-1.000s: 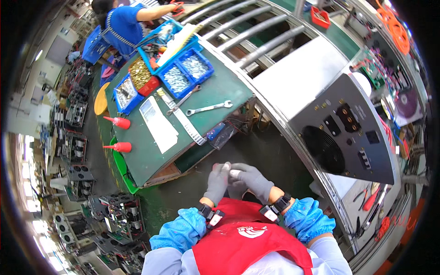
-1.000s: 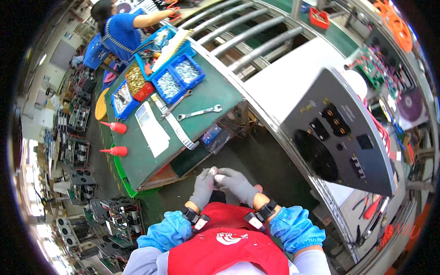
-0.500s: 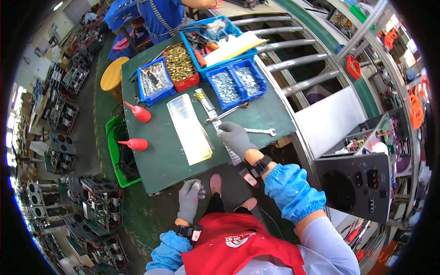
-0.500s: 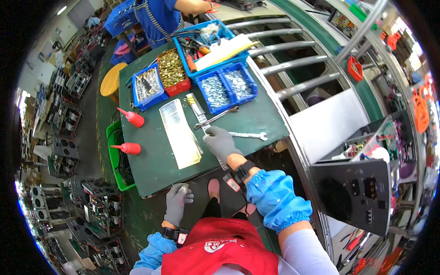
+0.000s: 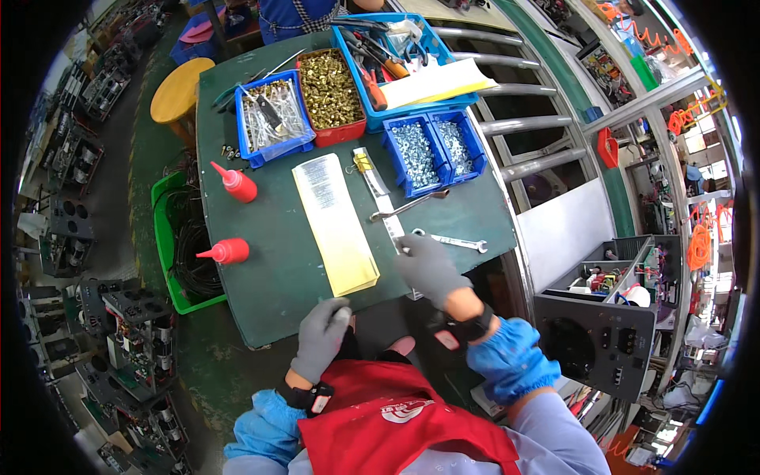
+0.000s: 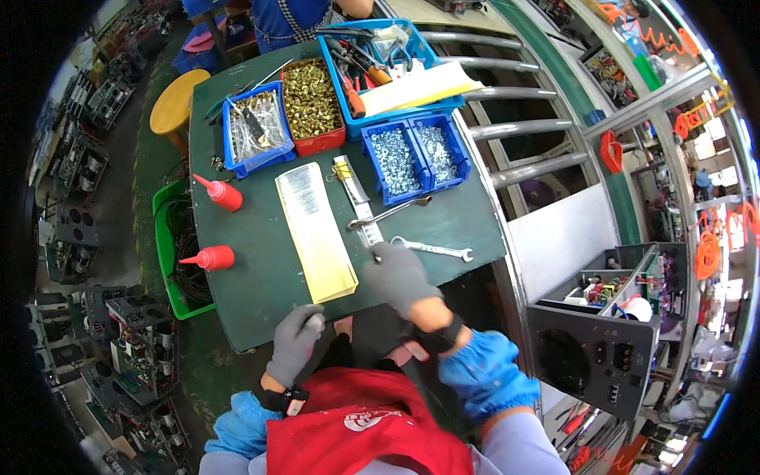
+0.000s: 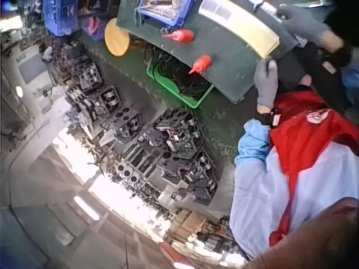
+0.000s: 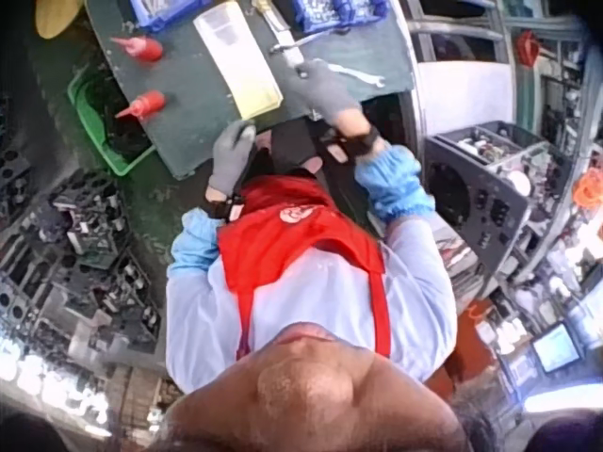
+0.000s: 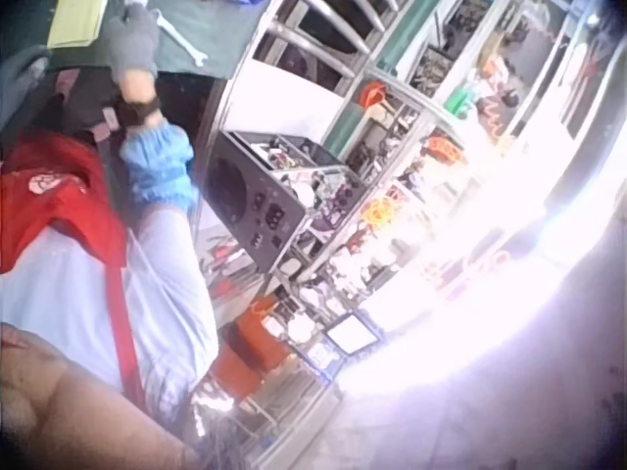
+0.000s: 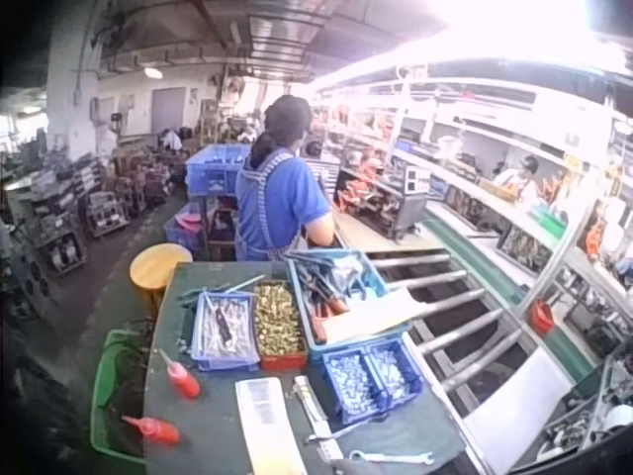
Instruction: Assembling, cleaning, and inspecting an electronic power unit or inverter on a factory production line.
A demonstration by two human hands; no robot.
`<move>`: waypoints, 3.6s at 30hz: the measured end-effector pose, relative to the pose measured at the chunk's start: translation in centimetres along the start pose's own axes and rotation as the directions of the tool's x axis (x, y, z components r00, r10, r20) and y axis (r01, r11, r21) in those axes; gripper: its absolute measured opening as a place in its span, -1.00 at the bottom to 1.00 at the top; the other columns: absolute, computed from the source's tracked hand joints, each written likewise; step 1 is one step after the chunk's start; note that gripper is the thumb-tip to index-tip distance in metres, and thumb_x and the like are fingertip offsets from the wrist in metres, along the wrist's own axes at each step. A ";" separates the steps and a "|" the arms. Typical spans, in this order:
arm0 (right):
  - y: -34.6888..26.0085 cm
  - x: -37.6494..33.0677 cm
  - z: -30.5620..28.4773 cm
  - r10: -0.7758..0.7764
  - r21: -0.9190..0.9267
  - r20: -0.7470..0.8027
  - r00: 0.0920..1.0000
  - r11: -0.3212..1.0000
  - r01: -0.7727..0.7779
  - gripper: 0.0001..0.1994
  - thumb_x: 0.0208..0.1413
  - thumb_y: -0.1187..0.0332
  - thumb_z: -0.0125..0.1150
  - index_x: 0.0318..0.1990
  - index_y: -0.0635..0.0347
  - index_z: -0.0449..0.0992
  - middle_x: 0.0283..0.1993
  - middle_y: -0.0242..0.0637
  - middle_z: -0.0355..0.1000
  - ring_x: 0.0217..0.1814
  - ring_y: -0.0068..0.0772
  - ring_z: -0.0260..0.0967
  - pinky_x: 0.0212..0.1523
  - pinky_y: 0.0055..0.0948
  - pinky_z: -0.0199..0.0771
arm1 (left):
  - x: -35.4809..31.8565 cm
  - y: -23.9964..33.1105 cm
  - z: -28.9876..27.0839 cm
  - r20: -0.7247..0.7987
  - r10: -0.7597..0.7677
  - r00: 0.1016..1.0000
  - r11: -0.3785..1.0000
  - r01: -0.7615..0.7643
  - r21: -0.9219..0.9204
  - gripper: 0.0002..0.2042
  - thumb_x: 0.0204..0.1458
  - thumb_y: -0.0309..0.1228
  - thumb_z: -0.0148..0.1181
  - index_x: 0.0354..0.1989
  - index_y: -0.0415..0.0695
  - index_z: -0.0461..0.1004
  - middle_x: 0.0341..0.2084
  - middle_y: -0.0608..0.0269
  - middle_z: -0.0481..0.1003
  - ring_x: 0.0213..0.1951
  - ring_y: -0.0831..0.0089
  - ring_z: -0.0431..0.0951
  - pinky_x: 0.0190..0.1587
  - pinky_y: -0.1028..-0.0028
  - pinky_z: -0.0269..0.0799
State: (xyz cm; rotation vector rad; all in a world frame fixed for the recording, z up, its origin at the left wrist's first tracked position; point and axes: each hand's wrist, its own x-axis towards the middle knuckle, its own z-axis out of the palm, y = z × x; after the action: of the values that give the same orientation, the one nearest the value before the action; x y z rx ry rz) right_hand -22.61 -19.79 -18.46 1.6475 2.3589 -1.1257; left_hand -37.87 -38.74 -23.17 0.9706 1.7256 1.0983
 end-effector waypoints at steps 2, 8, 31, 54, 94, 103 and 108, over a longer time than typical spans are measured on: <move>2.1 -1.3 -2.2 0.229 0.512 0.197 0.953 0.805 -0.299 -0.68 0.04 0.39 0.08 -0.07 0.35 0.51 -0.33 -0.12 0.50 -0.42 -0.34 0.46 -0.35 -0.36 0.51 | 2.3 0.9 1.4 0.050 0.133 0.990 0.976 -0.139 0.168 -0.75 0.11 -0.38 0.11 -0.06 -0.15 0.48 -0.25 0.14 0.53 -0.24 0.27 0.57 -0.20 0.42 0.47; 4.8 -1.4 -1.7 0.343 0.485 0.162 0.925 0.789 -0.377 -0.70 0.08 0.32 0.09 -0.10 0.28 0.57 -0.41 -0.17 0.49 -0.49 -0.46 0.44 -0.45 -0.42 0.48 | 9.6 2.4 6.4 0.341 0.443 0.829 0.550 -0.552 0.627 -0.63 0.02 -0.26 0.13 0.03 -0.05 0.49 0.15 0.12 0.35 0.25 0.08 0.23 0.22 0.10 0.18; 5.8 2.6 0.8 0.258 0.226 0.039 0.965 0.939 -0.260 -0.68 0.02 0.42 0.06 -0.07 0.32 0.57 -0.40 -0.10 0.54 -0.54 -0.37 0.47 -0.46 -0.43 0.50 | 12.4 2.2 7.7 0.499 0.188 0.846 0.443 -0.527 0.725 -0.57 0.07 -0.11 0.10 0.16 0.23 0.42 0.29 0.03 0.18 0.37 -0.05 0.01 0.35 -0.08 -0.14; 12.4 -44.3 -9.4 0.906 0.958 -0.286 0.313 0.262 0.117 -0.71 0.04 0.43 0.15 -0.05 0.27 0.53 -0.39 -0.36 0.50 -0.57 -0.71 0.33 -0.67 -0.74 0.20 | 5.5 22.5 24.7 0.781 0.473 0.407 0.768 -0.625 -0.139 -0.58 0.10 -0.34 0.11 0.12 -0.28 0.39 -0.08 -0.09 0.50 -0.07 0.15 0.53 -0.01 0.34 0.39; 95.7 -88.6 -24.0 0.899 0.364 -0.113 -0.424 0.435 0.824 -0.87 0.22 0.38 -0.02 -0.25 0.19 0.45 -0.52 -0.33 0.40 -0.68 -0.52 0.26 -0.73 -0.59 0.23 | -14.8 35.7 55.1 -0.121 0.569 0.814 0.817 -0.576 -0.035 -0.70 0.19 -0.28 0.08 -0.11 -0.30 0.48 -0.26 0.08 0.52 -0.25 0.35 0.46 -0.16 0.38 0.40; 95.6 -87.8 -23.0 0.912 0.442 -0.091 -0.399 0.396 0.805 -0.85 0.20 0.32 0.00 -0.40 0.06 0.42 -0.60 -0.39 0.35 -0.72 -0.53 0.20 -0.74 -0.55 0.16 | -14.1 34.9 53.5 -0.127 0.564 0.816 0.816 -0.574 -0.068 -0.70 0.19 -0.28 0.07 -0.11 -0.29 0.48 -0.27 0.08 0.52 -0.24 0.35 0.46 -0.15 0.38 0.40; 92.7 -79.3 -18.5 0.864 0.623 -0.313 -0.394 0.500 0.602 -0.81 0.12 0.29 -0.03 -0.52 0.01 0.42 -0.66 -0.45 0.26 -0.72 -0.51 0.15 -0.70 -0.47 0.10 | -13.4 34.2 52.0 -0.122 0.568 0.814 0.808 -0.580 -0.105 -0.70 0.19 -0.27 0.07 -0.11 -0.29 0.48 -0.27 0.09 0.51 -0.24 0.34 0.46 -0.15 0.38 0.40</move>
State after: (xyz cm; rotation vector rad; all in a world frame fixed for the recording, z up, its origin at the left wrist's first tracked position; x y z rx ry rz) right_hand 95.16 -56.61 -19.89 -1.3707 0.0400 0.0518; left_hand 20.41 -25.82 -1.03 1.4279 1.4185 1.6432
